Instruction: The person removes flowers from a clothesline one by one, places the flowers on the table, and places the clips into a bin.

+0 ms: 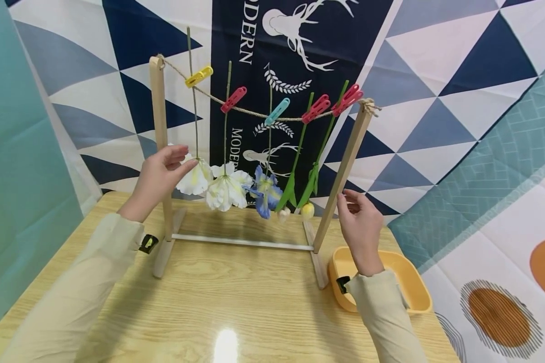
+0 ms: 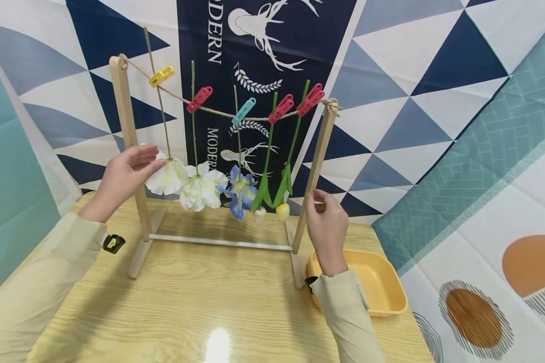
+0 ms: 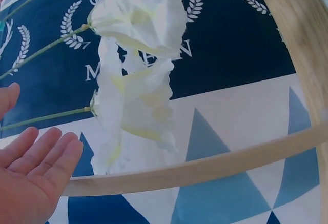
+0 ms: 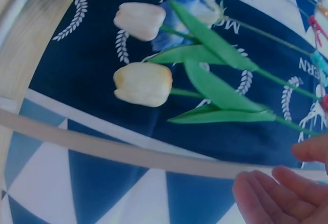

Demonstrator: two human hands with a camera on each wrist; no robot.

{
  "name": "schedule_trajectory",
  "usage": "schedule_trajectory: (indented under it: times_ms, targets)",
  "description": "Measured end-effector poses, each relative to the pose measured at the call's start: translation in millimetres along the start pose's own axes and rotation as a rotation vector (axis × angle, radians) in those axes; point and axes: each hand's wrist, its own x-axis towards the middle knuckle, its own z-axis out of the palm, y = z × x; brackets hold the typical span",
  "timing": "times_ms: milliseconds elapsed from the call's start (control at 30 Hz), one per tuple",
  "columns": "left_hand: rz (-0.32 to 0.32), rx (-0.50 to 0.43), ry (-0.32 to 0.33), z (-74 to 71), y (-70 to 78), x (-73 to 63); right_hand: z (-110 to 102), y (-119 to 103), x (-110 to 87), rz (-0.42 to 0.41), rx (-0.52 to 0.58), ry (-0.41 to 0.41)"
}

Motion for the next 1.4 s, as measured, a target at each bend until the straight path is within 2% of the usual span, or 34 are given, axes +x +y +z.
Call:
schedule_trajectory:
  times_ms: [233,500,733,900,1167,1400]
  targets:
    - [-0.049,-0.013,-0.026,-4.7,0.1,10.8,0.8,-34.8,11.5,-0.067,0.052,-0.183]
    - [-0.072,-0.051,-0.114,0.1,-0.7,24.0,8.9,-91.7,44.4,-0.159,0.179,-0.359]
    - [-0.081,-0.052,-0.157,1.8,1.5,28.4,31.2,-135.3,73.0,-0.179,0.293,-0.431]
    - [-0.041,-0.089,-0.166,3.2,0.6,30.7,43.1,-160.8,85.8,-0.176,0.351,-0.453]
    - [-0.010,-0.082,-0.129,5.9,0.8,30.3,61.4,-185.2,101.2,-0.153,0.386,-0.504]
    - [-0.002,-0.108,-0.045,4.0,2.3,29.0,75.9,-213.1,113.8,-0.120,0.333,-0.542]
